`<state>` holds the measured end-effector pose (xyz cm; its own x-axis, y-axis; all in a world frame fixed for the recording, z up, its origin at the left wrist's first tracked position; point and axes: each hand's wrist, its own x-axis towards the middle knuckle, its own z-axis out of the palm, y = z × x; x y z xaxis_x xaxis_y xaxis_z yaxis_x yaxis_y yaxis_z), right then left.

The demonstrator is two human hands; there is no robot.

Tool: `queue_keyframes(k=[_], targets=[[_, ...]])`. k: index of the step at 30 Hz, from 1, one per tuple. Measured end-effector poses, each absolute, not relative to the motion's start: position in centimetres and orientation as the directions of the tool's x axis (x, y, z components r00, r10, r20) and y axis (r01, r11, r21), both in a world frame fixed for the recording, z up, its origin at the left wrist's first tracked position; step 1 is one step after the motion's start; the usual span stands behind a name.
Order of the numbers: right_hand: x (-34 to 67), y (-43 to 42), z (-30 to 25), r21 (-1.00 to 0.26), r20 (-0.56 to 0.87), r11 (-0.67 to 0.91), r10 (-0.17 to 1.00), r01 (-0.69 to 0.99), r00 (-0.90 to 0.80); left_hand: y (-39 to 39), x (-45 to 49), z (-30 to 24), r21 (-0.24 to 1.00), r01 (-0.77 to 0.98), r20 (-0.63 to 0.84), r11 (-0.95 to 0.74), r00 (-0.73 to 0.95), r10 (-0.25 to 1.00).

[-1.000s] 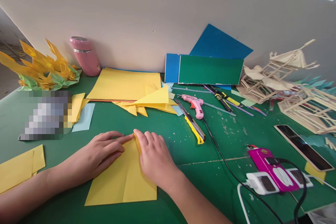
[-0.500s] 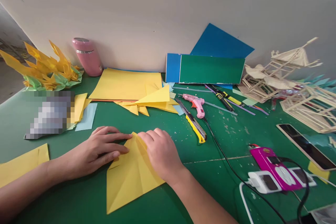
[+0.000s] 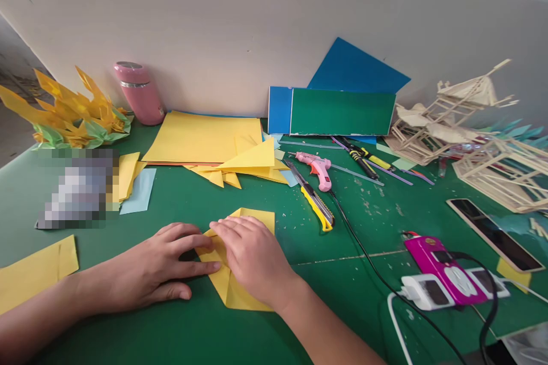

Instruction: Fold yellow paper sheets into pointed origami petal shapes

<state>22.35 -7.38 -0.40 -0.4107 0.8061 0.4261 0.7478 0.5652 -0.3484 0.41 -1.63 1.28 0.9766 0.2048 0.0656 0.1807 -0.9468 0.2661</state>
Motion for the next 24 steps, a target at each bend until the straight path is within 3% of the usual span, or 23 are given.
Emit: queue_keyframes(k=[8,14,20,24], targets=[[21.6,-9.6,-0.1,-0.329,0.534,0.556,0.776,0.764,-0.335,-2.9,1.3,1.1,0.244,0.290,0.071,-0.925,0.946,0.316],[21.8,-12.2,-1.0,-0.273,0.465,0.554,0.792,0.786,-0.396,-4.2,2.1,1.3,0.233,0.426,0.041,-0.874,0.894,0.447],[23.6,-11.5,-0.8,-0.186,0.521,0.647,0.703,0.740,-0.484,-3.3,1.4,1.0,0.384,0.312,0.146,-0.869,0.909,0.390],[24.2,-11.0,-0.5,-0.178,0.533,0.658,0.690,0.732,-0.490,-2.7,0.9,1.0,0.328,0.207,0.209,-0.922,0.936,0.284]])
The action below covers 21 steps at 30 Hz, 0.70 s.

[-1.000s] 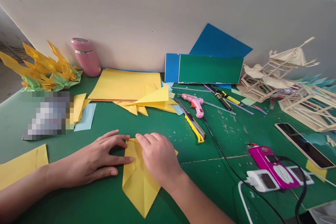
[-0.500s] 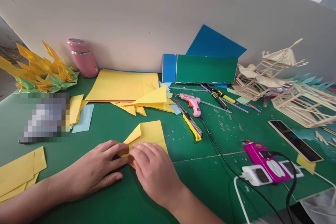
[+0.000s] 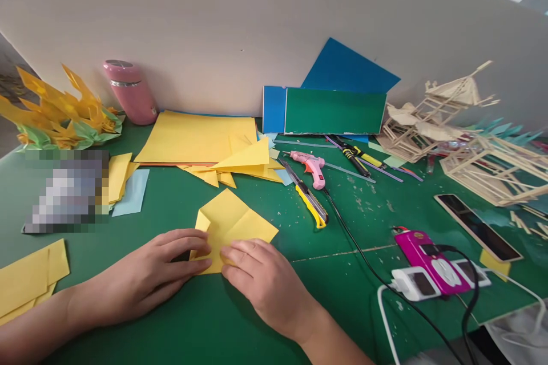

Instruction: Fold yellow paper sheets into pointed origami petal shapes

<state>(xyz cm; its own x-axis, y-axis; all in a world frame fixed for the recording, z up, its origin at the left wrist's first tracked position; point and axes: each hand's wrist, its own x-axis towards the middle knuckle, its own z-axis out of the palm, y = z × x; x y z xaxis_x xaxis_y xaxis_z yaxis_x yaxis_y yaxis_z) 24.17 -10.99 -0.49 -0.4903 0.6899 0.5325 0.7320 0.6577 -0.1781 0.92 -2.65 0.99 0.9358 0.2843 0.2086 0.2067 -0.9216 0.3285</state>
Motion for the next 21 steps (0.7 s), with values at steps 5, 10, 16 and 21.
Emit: queue_keyframes(k=[5,10,16,21], targets=[[24.7,-11.0,-0.4,-0.186,0.537,0.650,0.695,0.736,-0.478,-2.7,0.9,1.0,0.243,0.171,0.189,-0.955,0.957,0.219],[24.8,-11.2,-0.4,-0.206,0.492,0.660,0.708,0.723,-0.507,-3.0,1.3,1.1,0.211,0.166,0.145,-0.963,0.969,0.199],[24.9,-11.0,-0.6,-0.217,0.500,0.602,0.745,0.769,-0.442,-3.5,1.8,1.6,0.196,0.155,0.144,-0.968,0.972,0.185],[26.6,-10.4,-0.8,-0.180,0.509,0.444,0.806,0.878,-0.303,-4.0,2.4,1.9,0.173,0.189,0.099,-0.967,0.973,0.208]])
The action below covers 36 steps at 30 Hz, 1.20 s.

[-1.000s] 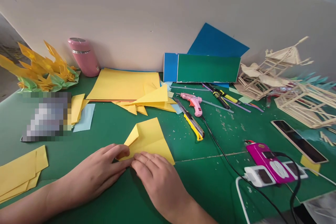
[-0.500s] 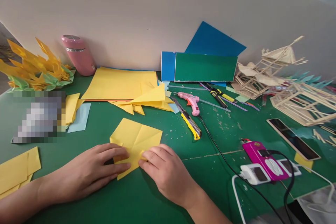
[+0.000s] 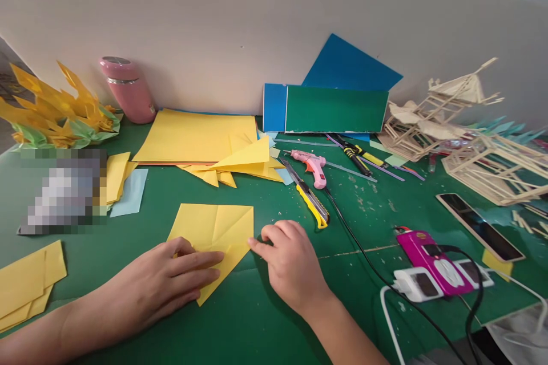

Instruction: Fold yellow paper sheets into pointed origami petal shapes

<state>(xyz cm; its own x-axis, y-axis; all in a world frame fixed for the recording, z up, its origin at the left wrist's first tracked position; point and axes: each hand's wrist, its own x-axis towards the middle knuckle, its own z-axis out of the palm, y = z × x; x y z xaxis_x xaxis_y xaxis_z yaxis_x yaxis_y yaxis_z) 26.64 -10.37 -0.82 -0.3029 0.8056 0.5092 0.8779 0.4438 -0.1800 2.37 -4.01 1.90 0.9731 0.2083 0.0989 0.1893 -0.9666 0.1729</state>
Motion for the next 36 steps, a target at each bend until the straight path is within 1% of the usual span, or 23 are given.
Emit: queue_keyframes(k=[2,6,8,10,13,14,16,18,22,24,28,32,34,36], targets=[[27.3,-10.2,-0.9,-0.199,0.494,0.415,0.825,0.888,-0.274,-4.1,2.6,1.8,0.145,0.189,0.099,-0.971,0.974,0.205],[27.6,-9.6,-1.0,-0.336,0.458,0.368,0.868,0.867,-0.192,-4.2,2.9,1.6,0.134,0.207,0.122,-0.969,0.967,0.223],[27.4,-9.1,-1.0,-0.367,0.423,0.316,0.894,0.875,-0.146,-4.3,3.2,1.5,0.126,0.218,0.126,-0.968,0.964,0.234],[27.1,-8.4,-1.1,-0.354,0.385,0.269,0.915,0.896,-0.122,-4.5,3.3,1.2,0.121,0.235,0.122,-0.964,0.961,0.249],[26.8,-7.5,-1.5,-0.303,0.335,0.214,0.936,0.929,-0.107,-5.0,3.4,0.4,0.145,0.257,0.138,-0.956,0.951,0.277],[26.6,-7.3,-1.6,-0.288,0.326,0.203,0.940,0.936,-0.104,-5.2,3.4,0.0,0.165,0.270,0.168,-0.949,0.940,0.296],[26.4,-7.0,-1.8,-0.268,0.322,0.196,0.941,0.943,-0.104,-5.4,3.3,-0.6,0.230,0.317,0.170,-0.920,0.918,0.358],[26.2,-6.8,-1.9,-0.263,0.327,0.201,0.939,0.944,-0.108,-5.4,3.2,-1.2,0.280,0.331,0.181,-0.901,0.904,0.388],[25.9,-6.8,-1.6,-0.299,0.334,0.180,0.940,0.937,-0.074,-5.2,3.2,-1.9,0.297,0.288,0.215,-0.911,0.909,0.357],[25.7,-6.8,-1.5,-0.360,0.339,0.183,0.939,0.915,-0.055,-5.0,3.2,-2.1,0.299,0.279,0.205,-0.912,0.915,0.347],[25.5,-6.7,-1.5,-0.504,0.382,0.237,0.924,0.831,-0.032,-4.9,3.3,-1.6,0.302,0.287,0.167,-0.909,0.923,0.347],[25.1,-7.0,-1.4,-0.640,0.434,0.235,0.897,0.731,0.091,-4.8,3.4,-0.3,0.282,0.283,0.104,-0.917,0.941,0.322],[24.8,-7.3,-1.2,-0.654,0.470,0.269,0.877,0.707,0.101,-4.8,3.4,0.0,0.258,0.305,0.094,-0.917,0.936,0.338],[24.4,-7.8,-1.1,-0.608,0.532,0.350,0.846,0.713,0.038,-5.0,3.4,0.0,0.230,0.353,0.106,-0.907,0.917,0.384]])
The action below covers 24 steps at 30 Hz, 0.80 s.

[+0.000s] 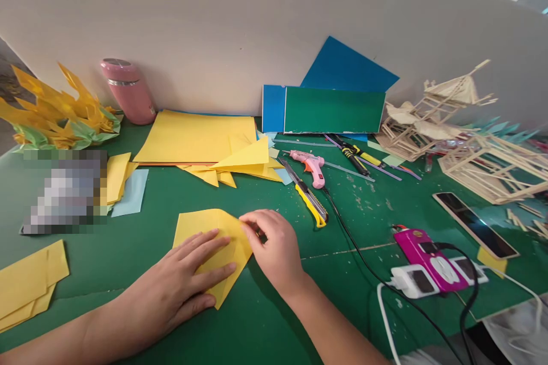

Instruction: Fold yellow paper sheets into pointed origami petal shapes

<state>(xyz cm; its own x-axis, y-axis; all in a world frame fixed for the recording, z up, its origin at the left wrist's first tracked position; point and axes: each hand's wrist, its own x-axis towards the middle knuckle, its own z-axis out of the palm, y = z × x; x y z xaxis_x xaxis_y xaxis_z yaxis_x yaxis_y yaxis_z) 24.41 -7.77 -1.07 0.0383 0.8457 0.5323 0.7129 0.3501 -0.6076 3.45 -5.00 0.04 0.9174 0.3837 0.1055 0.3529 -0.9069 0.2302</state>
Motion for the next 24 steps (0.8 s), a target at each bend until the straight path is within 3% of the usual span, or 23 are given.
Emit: queue_keyframes(k=[4,9,24], targets=[[23.91,-8.57,-1.02,-0.434,0.620,0.493,0.771,0.754,-0.148,-5.34,3.46,-0.31,0.205,0.400,0.157,-0.893,0.887,0.434],[23.79,-8.83,-1.12,-0.334,0.573,0.500,0.781,0.799,-0.249,-5.48,3.43,-0.49,0.218,0.393,0.184,-0.893,0.882,0.433],[24.53,-8.71,-0.91,-0.452,0.433,0.587,0.803,0.672,-0.410,-5.39,3.21,-0.77,0.110,0.370,0.196,-0.922,0.902,0.385]])
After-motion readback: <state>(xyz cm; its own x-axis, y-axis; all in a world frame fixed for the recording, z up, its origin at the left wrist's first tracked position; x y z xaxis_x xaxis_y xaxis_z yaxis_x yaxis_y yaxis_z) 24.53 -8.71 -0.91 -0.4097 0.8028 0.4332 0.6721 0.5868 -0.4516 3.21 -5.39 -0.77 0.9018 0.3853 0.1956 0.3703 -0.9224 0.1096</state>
